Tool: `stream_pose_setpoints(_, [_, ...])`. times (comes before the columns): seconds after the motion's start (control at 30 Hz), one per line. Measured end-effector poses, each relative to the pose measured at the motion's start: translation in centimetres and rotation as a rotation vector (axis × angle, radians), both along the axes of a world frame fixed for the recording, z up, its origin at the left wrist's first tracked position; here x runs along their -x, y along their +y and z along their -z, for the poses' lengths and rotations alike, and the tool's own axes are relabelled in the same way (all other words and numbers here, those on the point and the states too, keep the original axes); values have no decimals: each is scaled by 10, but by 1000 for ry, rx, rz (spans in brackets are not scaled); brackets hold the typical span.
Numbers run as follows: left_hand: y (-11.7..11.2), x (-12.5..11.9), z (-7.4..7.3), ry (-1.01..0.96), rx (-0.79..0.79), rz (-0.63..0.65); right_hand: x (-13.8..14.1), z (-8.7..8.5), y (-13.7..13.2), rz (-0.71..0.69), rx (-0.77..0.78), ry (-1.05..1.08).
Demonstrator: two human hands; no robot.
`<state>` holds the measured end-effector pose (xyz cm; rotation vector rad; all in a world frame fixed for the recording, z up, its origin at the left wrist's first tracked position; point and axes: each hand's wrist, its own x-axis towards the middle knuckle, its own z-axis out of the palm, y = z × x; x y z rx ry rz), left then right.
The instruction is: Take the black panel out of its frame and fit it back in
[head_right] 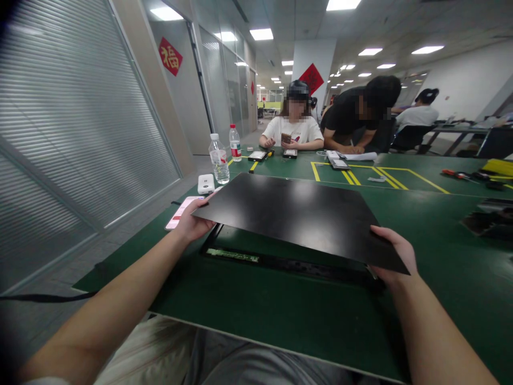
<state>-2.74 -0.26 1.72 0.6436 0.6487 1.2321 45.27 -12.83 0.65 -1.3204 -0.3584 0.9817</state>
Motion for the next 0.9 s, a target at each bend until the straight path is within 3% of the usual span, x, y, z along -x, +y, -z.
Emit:
stream_pose_setpoints(0.07, [1, 1, 0, 7, -44, -36, 1, 1, -1, -26, 83, 9])
stream_pose_setpoints(0.3, [7, 2, 1, 19, -141, -152, 4, 3, 1, -297, 141, -31])
stream_pose_setpoints(0.5, [11, 6, 5, 30, -143, -166, -6, 11, 8, -257, 110, -127])
stream_pose_setpoints(0.7, [14, 12, 10, 83, -136, -184, -22, 23, 14, -323, 131, -213])
stream_pose_setpoints(0.9, [7, 7, 4, 134, -164, -171, -14, 20, 12, -274, 173, -238])
